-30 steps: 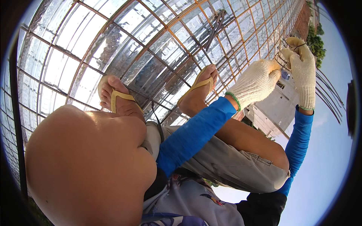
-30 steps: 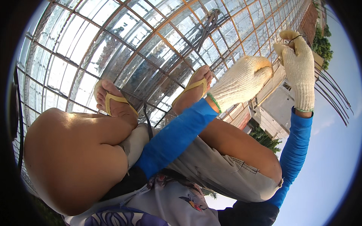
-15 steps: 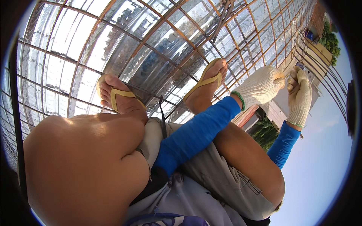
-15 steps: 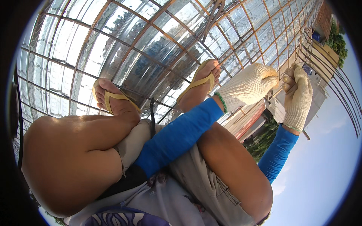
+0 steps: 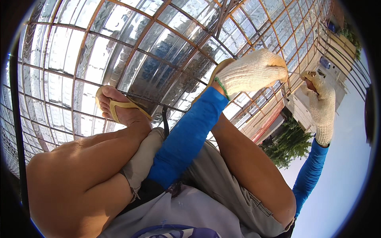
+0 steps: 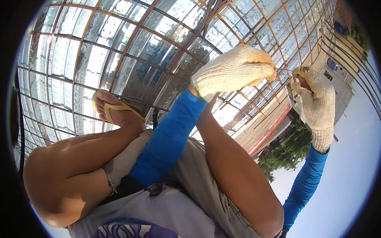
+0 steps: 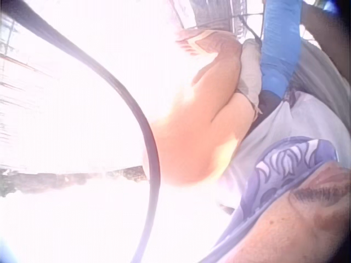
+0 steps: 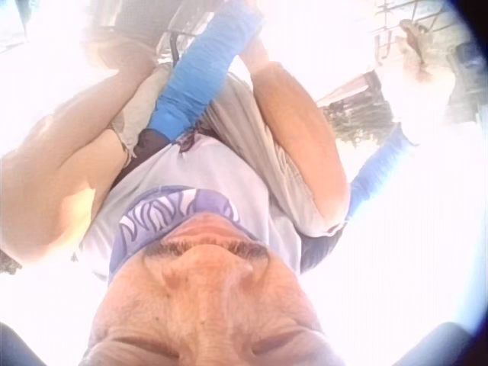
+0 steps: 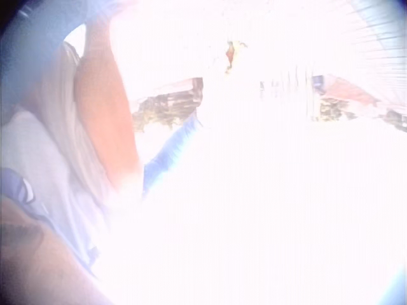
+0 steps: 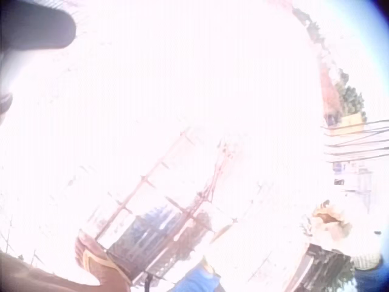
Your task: The person uses pliers to twist and secure wire ties at the joints of a metal scaffolding grid. They repeatedly position the pliers, twist the wire, and move to the next joint to fasten the structure.
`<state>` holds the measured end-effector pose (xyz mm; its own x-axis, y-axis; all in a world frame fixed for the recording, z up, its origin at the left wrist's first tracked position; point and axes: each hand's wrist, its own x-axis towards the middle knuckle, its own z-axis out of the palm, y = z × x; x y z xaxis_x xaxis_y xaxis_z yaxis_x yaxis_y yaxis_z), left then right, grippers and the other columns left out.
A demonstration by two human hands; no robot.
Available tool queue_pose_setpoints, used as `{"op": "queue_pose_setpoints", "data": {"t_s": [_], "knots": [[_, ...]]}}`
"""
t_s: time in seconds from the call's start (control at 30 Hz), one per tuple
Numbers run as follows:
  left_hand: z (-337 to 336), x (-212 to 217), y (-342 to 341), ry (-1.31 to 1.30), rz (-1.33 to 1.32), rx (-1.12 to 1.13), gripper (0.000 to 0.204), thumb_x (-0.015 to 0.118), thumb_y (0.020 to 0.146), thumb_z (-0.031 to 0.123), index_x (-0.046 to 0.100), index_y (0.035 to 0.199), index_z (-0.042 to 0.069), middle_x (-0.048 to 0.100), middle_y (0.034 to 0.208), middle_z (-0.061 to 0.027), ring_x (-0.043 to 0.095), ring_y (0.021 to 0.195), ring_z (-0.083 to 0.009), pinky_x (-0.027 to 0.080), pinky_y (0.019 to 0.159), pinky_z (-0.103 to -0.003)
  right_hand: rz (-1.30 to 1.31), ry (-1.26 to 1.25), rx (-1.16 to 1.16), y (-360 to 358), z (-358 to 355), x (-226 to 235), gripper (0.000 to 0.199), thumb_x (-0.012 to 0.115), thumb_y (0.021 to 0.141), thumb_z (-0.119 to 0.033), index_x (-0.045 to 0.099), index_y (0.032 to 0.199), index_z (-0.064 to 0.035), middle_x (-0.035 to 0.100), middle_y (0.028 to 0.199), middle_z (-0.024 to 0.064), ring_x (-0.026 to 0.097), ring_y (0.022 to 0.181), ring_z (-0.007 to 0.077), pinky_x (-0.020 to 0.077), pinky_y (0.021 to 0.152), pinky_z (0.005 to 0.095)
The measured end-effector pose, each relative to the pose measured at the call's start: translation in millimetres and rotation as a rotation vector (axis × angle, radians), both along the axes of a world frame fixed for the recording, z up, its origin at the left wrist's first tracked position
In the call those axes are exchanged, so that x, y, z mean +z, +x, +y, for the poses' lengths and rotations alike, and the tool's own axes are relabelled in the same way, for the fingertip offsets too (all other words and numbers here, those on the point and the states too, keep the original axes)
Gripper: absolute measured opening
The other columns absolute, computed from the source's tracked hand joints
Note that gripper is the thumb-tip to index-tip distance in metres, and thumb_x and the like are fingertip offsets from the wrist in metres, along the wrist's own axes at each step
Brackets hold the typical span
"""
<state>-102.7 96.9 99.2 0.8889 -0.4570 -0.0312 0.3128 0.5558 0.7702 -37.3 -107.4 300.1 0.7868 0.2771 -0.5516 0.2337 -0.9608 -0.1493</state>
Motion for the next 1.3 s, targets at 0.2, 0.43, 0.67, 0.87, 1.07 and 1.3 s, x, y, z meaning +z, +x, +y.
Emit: {"op": "queue_pose_setpoints", "data": {"t_s": [0.2, 0.43, 0.67, 0.87, 1.07, 1.3], "knots": [[44, -23, 8, -0.032, 0.228, 0.128, 0.04, 0.057, 0.114, 0.034, 0.077, 0.114, -0.001, 0.062, 0.075, -0.0013, 0.05, 0.066, -0.0061, 0.038, 0.057, -0.025, -0.251, 0.026, 0.082, 23, -5, 2, 0.036, 0.066, 0.09, 0.002, 0.076, 0.124, -0.0004, 0.082, 0.106, 0.0127, 0.077, 0.094, 0.0145, 0.06, 0.085, 0.0302], [32, -46, 2, -0.188, 0.243, 0.438, 0.03, 0.069, 0.107, 0.016, 0.075, 0.134, 0.005, 0.076, 0.097, -0.0062, 0.066, 0.081, -0.0102, 0.055, 0.071, -0.025, -0.232, 0.031, -0.145, 21, -5, -12, 0.029, 0.068, 0.09, -0.002, 0.078, 0.118, -0.0026, 0.078, 0.097, 0.0076, 0.071, 0.09, 0.0105, 0.0563, 0.082, 0.0291], [8, -4, 4, -0.287, 0.33, 0.503, 0.025, 0.078, 0.102, 0.013, 0.081, 0.124, 0.002, 0.078, 0.093, -0.0043, 0.07, 0.082, -0.0088, 0.059, 0.074, -0.025, -0.132, 0.098, -0.182, 7, -1, -29, 0.025, 0.071, 0.088, -0.004, 0.077, 0.112, -0.0015, 0.073, 0.088, 0.0085, 0.069, 0.085, 0.0113, 0.0557, 0.078, 0.0308], [7, -3, 6, -0.207, 0.423, 0.569, 0.019, 0.077, 0.103, 0.014, 0.082, 0.115, 0.001, 0.078, 0.091, -0.005, 0.071, 0.078, -0.009, 0.058, 0.068, -0.023, -0.168, 0.066, -0.235, -17, 11, -43, 0.03, 0.08, 0.084, -0.01, 0.078, 0.113, -0.0024, 0.076, 0.09, 0.0104, 0.072, 0.086, 0.0139, 0.058, 0.077, 0.0327], [2, -17, 8, -0.54, 0.503, 0.691, 0.017, 0.07, 0.106, 0.015, 0.077, 0.111, 0.0, 0.071, 0.085, -0.0039, 0.066, 0.07, -0.012, 0.054, 0.063, -0.027, -0.336, 0.197, -0.215, -34, 13, -61, 0.029, 0.082, 0.087, -0.009, 0.078, 0.115, -0.0021, 0.077, 0.092, 0.0124, 0.074, 0.086, 0.0169, 0.0594, 0.078, 0.0352], [33, -18, 16, -0.806, 0.691, 0.594, 0.024, 0.067, 0.107, 0.018, 0.071, 0.118, -0.003, 0.063, 0.087, -0.0048, 0.061, 0.07, -0.015, 0.05, 0.066, -0.034, -0.466, 0.204, 0.498, -64, 32, -56, 0.036, 0.089, 0.08, -0.018, 0.074, 0.113, -0.0105, 0.075, 0.094, 0.0143, 0.074, 0.082, 0.0379, 0.0587, 0.071, 0.0465]]}}
